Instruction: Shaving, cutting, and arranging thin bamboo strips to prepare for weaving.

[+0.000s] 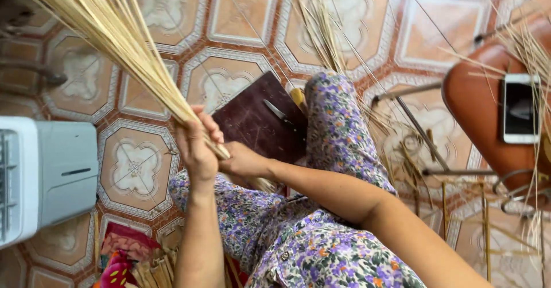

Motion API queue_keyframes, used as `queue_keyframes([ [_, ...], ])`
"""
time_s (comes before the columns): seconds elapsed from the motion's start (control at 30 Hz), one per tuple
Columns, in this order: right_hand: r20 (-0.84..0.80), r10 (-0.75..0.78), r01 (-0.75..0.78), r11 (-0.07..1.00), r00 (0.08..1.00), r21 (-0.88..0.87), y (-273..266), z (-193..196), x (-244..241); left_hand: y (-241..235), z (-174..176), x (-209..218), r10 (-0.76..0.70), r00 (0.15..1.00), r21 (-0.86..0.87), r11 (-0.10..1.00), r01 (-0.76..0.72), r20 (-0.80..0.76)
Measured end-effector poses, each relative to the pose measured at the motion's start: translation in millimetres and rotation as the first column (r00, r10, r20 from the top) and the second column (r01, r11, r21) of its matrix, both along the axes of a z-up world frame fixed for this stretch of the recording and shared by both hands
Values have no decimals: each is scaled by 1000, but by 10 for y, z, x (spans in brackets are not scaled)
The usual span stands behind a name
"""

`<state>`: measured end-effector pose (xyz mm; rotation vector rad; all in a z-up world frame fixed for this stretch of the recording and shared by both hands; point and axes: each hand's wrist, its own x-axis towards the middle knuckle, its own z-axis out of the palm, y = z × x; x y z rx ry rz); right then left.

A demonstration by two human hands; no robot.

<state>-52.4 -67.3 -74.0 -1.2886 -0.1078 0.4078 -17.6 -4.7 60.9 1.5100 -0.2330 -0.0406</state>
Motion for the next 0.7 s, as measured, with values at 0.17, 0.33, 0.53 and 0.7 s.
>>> queue_keyframes([
  [0.17, -174, 307, -262, 934, 936, 241, -165, 120, -220, 4, -12, 9, -88, 967, -163, 985, 50, -239],
  [0.33, -222, 309, -252, 934, 925, 252, -557, 306, -369, -5, -39, 131, -28, 970, -244, 969, -33, -243],
  [0.53, -30, 320, -317, 944, 947, 92, -922, 273, -578, 332, -1, 322, 52, 957, -358, 921, -156, -284],
  [0.7, -41, 325, -321, 944, 945, 74, -1185, 199, -822, 586, -71, 402, -1, 959, -449, 884, -131, -283],
])
